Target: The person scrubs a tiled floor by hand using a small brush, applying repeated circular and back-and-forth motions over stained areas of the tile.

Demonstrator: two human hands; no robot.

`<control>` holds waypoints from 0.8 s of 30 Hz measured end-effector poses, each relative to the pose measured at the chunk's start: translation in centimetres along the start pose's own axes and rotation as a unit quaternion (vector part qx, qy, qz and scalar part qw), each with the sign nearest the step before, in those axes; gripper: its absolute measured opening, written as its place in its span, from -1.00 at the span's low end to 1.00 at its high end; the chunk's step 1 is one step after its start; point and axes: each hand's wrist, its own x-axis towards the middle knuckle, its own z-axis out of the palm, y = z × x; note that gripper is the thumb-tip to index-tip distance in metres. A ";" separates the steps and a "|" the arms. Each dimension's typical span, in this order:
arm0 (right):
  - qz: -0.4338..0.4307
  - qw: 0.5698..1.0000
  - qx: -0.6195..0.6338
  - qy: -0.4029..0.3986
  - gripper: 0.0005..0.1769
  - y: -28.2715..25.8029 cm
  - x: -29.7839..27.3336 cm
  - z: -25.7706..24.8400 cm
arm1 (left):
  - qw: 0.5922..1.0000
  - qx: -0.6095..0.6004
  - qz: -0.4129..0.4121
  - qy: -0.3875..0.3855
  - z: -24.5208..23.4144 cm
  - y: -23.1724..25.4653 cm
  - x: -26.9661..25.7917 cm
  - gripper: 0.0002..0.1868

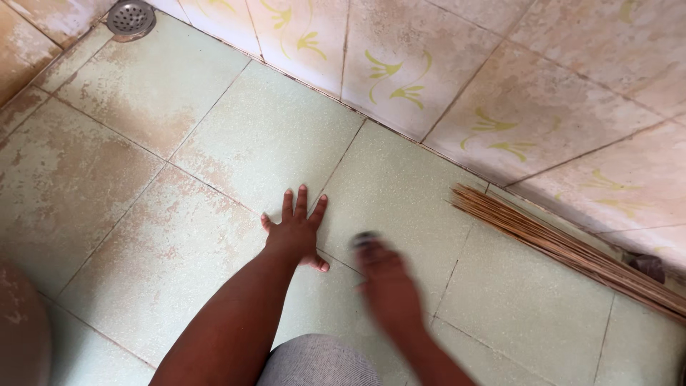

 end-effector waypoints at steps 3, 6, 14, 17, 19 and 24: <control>-0.033 0.999 0.007 -0.018 -0.16 -0.4 0.8 -0.3 | 1.000 0.000 0.002 0.007 -0.3 -0.2 0.1 0.62; 0.068 0.988 0.093 0.106 -0.27 8.8 -1.3 0.4 | 1.000 0.000 0.010 0.009 0.4 -0.3 0.1 0.60; 0.364 0.931 -0.010 0.033 -0.23 25.6 -10.3 -2.3 | 1.000 0.005 0.003 0.007 -0.1 -0.2 0.2 0.60; 0.234 0.969 -0.023 0.080 -0.13 17.9 -7.0 -0.8 | 1.000 0.003 0.006 0.009 -0.1 0.0 0.0 0.60; 0.084 0.985 -0.029 0.151 -0.15 10.7 -5.2 -0.7 | 1.000 -0.001 0.006 0.009 -0.2 -0.1 0.3 0.60; 0.157 0.964 -0.010 -0.216 -0.18 0.4 -3.2 -5.3 | 1.000 -0.015 0.006 0.013 1.5 -1.3 1.1 0.59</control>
